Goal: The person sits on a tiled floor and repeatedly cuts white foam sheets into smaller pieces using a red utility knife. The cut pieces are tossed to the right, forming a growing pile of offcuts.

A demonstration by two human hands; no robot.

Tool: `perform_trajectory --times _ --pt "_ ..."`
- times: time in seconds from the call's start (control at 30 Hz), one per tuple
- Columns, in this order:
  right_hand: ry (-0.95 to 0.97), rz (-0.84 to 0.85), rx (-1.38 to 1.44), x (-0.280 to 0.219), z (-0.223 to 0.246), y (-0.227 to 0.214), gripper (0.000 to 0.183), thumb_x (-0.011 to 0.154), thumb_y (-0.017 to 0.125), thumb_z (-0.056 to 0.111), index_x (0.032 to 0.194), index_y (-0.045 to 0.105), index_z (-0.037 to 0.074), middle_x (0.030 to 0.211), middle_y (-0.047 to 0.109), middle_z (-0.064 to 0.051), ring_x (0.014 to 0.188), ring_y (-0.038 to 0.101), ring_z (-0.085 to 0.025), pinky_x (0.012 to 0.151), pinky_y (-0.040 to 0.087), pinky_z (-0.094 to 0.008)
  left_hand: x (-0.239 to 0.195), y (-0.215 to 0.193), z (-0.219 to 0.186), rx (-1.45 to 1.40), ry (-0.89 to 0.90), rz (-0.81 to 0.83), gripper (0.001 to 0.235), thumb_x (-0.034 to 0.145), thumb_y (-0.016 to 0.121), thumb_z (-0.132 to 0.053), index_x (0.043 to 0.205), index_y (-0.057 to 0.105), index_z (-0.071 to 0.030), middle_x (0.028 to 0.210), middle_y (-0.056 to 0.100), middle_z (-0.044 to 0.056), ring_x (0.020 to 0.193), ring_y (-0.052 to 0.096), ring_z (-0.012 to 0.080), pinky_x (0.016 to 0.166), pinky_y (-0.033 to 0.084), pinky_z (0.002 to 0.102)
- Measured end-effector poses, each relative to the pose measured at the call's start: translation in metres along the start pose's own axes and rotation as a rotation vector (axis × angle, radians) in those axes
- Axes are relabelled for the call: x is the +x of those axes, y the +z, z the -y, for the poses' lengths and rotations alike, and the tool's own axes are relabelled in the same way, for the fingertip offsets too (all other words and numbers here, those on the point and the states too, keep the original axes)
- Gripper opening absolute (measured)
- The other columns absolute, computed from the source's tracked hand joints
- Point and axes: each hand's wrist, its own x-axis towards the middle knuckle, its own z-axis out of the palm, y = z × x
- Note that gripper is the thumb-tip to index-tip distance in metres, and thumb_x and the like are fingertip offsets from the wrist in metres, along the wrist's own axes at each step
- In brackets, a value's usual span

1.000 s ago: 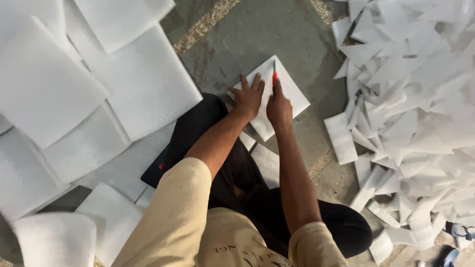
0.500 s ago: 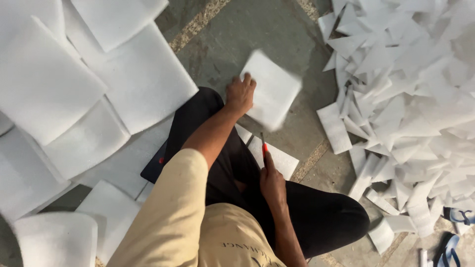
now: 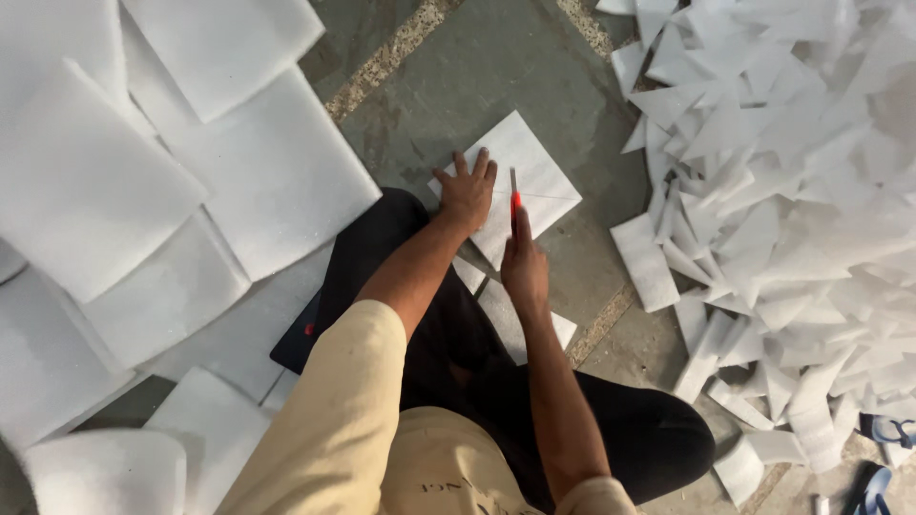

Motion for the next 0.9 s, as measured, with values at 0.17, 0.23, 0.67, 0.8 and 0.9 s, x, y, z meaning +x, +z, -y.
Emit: perform_trajectory --times 0.17,0.23,0.67,0.8,0.9 --pt "-0.080 -0.051 -0.078 0.087 0.006 0.008 0.062 0.103 0.048 0.014 0.161 0.029 0.023 0.084 0.073 -0.022 0.072 0.072 -0.041 0.065 0.053 -0.055 0.012 0.019 -0.004 0.002 -0.019 0.071 0.087 0.093 0.069 -0.026 0.164 0.019 -0.019 0.172 0.005 0.004 0.151 0.015 0.0474 0.105 0.036 0.076" --pt "-0.112 -0.083 -0.089 0.112 0.008 0.010 0.063 0.102 0.049 0.014 0.161 0.029 0.023 0.091 0.074 -0.022 0.076 0.073 -0.041 0.066 0.054 -0.055 0.017 0.025 -0.003 -0.003 -0.019 0.049 0.081 0.096 0.064 -0.025 0.164 0.020 -0.019 0.172 0.006 0.004 0.151 0.015 0.0473 0.104 0.037 0.078" --pt "0.012 0.068 -0.016 0.042 0.003 0.002 0.062 0.097 0.052 0.011 0.157 0.038 0.020 0.093 0.073 -0.029 0.080 0.072 -0.047 0.068 0.057 -0.056 0.020 0.032 -0.001 -0.027 -0.016 -0.010 0.095 0.086 0.077 -0.028 0.163 0.021 -0.020 0.172 0.005 0.005 0.150 0.016 0.0474 0.102 0.037 0.080" --pt "0.155 0.177 -0.105 -0.087 -0.002 -0.006 0.069 0.095 0.056 0.016 0.160 0.031 0.020 0.095 0.071 -0.032 0.086 0.070 -0.048 0.072 0.056 -0.057 0.012 0.016 -0.003 -0.009 -0.015 0.096 0.121 0.072 0.092 -0.034 0.165 0.015 -0.022 0.172 0.001 0.004 0.152 0.013 0.0458 0.103 0.038 0.077" --pt "0.198 0.224 -0.062 -0.142 -0.008 -0.010 0.068 0.095 0.053 0.017 0.159 0.033 0.023 0.091 0.074 -0.028 0.085 0.074 -0.045 0.076 0.058 -0.054 0.010 0.013 0.000 -0.024 -0.010 0.091 0.132 0.063 0.097 -0.041 0.164 0.014 -0.023 0.171 -0.001 0.003 0.151 0.012 0.0458 0.101 0.040 0.076"
